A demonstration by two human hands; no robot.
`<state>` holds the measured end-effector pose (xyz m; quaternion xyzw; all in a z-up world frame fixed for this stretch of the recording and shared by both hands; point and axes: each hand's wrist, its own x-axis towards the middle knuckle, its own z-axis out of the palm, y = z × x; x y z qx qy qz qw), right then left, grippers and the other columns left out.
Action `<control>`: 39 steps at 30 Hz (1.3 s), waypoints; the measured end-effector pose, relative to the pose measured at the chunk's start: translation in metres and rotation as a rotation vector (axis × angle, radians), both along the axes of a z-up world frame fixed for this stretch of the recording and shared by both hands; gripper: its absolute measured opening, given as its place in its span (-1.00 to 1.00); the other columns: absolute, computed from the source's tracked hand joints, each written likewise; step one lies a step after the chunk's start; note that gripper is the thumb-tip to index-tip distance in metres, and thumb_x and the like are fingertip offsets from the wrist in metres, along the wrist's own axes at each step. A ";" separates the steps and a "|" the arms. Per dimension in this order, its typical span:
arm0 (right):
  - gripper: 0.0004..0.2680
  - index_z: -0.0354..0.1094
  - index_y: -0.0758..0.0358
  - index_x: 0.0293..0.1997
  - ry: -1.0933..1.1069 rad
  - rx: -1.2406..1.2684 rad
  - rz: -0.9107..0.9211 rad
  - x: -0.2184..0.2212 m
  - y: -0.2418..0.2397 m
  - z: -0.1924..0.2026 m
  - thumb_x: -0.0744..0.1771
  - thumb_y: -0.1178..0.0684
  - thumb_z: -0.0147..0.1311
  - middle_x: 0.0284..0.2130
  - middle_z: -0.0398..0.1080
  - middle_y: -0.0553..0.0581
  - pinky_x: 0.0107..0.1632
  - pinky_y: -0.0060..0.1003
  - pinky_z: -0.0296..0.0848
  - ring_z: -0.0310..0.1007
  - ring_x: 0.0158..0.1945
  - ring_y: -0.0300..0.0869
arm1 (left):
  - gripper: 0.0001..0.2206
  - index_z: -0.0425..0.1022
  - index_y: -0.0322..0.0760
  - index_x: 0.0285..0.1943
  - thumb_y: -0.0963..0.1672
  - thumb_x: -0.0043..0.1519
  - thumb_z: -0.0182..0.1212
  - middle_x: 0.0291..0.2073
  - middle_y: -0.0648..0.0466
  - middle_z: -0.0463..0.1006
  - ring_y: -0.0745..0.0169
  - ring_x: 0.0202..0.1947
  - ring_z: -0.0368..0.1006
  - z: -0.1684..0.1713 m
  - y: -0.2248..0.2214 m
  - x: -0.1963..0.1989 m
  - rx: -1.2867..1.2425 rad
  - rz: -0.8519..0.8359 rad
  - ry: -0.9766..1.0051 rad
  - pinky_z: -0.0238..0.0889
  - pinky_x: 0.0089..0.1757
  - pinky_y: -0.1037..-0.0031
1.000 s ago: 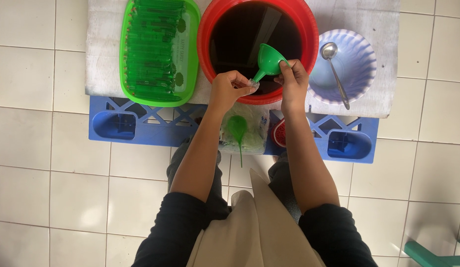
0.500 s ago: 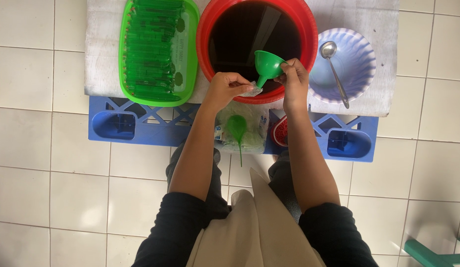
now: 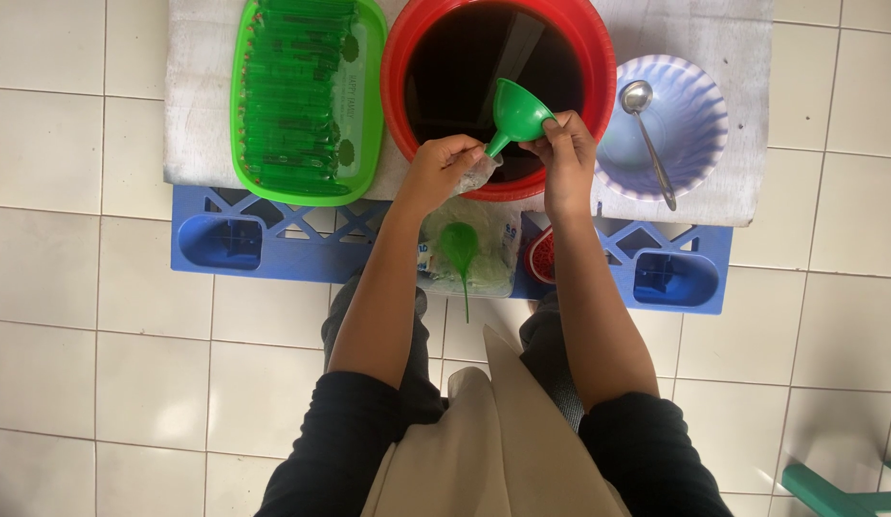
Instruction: The person fills small plastic bags with a dark liquid using a funnel and a ladle, then secures the top of each bag by hand with a red rubber band.
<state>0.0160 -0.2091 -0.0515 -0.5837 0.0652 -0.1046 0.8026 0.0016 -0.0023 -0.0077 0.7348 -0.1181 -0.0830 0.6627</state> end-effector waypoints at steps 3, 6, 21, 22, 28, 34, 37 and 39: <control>-0.85 0.33 0.37 -0.29 0.018 0.010 0.002 0.000 -0.002 -0.004 0.37 0.08 0.07 -0.51 0.24 0.12 -0.11 -0.05 0.69 0.52 -0.34 -0.10 | -0.80 0.63 -0.31 -0.09 -0.14 0.42 0.08 -0.33 -0.04 0.63 0.31 -0.19 0.51 0.004 0.000 -0.001 0.006 0.010 -0.030 0.43 -0.11 0.34; -0.85 0.32 0.38 -0.28 0.039 0.030 -0.017 0.004 -0.008 -0.014 0.36 0.08 0.08 -0.52 0.23 0.13 -0.11 -0.05 0.71 0.52 -0.36 -0.11 | -0.79 0.63 -0.27 -0.07 -0.13 0.44 0.06 -0.31 -0.02 0.64 0.32 -0.17 0.54 0.001 0.001 -0.001 -0.012 0.013 -0.024 0.44 -0.09 0.34; -0.92 0.35 0.30 -0.41 -0.519 -0.607 0.171 -0.012 0.009 0.051 0.26 0.12 0.03 -0.26 0.40 0.23 0.03 -0.15 0.23 0.27 -0.16 -0.04 | -0.74 0.61 -0.40 -0.02 -0.17 0.18 0.50 -0.22 -0.03 0.66 0.28 -0.17 0.52 -0.023 -0.006 -0.002 -0.175 -0.065 0.013 0.48 -0.11 0.34; -0.92 0.35 0.30 -0.41 -0.517 -0.606 0.173 -0.015 0.010 0.063 0.26 0.12 0.03 -0.26 0.40 0.23 0.03 -0.15 0.23 0.27 -0.16 -0.04 | -0.74 0.61 -0.40 -0.02 -0.17 0.18 0.50 -0.22 -0.03 0.66 0.28 -0.17 0.52 -0.013 -0.003 -0.001 -0.175 -0.064 0.016 0.48 -0.11 0.34; -0.74 0.20 0.13 0.22 -0.387 -0.386 0.193 -0.023 0.013 0.067 0.38 0.11 -0.16 0.24 0.10 0.20 -0.05 -0.19 0.55 0.32 -0.34 -0.15 | -0.79 0.64 -0.24 -0.03 -0.13 0.18 0.43 -0.26 0.08 0.71 0.30 -0.19 0.65 0.006 0.020 0.004 -0.033 0.035 0.089 0.55 -0.13 0.49; -0.87 0.44 0.05 -0.22 0.326 -1.063 0.745 -0.035 0.034 -0.003 0.30 0.16 -0.07 -0.23 0.51 -0.06 -0.09 -0.23 0.39 0.49 -0.15 -0.17 | -0.79 0.65 -0.22 -0.04 -0.12 0.18 0.43 -0.26 0.15 0.68 0.40 -0.24 0.59 0.009 0.032 0.003 0.004 0.183 0.099 0.52 -0.12 0.53; -0.67 0.25 0.05 0.34 0.470 -1.411 1.291 -0.080 0.073 -0.042 0.40 -0.07 -0.01 0.13 0.46 0.05 0.14 -0.06 0.42 0.47 0.13 -0.03 | -0.80 0.64 -0.24 -0.06 -0.11 0.18 0.43 -0.30 0.15 0.69 0.41 -0.26 0.61 0.010 0.034 -0.002 -0.013 0.159 0.078 0.53 -0.13 0.55; -0.68 0.24 -0.11 0.38 0.618 -1.622 1.475 -0.108 0.095 -0.077 0.41 0.01 -0.07 0.17 0.42 0.04 -0.14 -0.27 0.52 0.50 0.01 -0.07 | -0.74 0.64 -0.20 -0.02 -0.06 0.16 0.44 -0.25 0.17 0.69 0.41 -0.23 0.60 0.016 0.034 -0.001 0.016 0.172 0.112 0.54 -0.11 0.53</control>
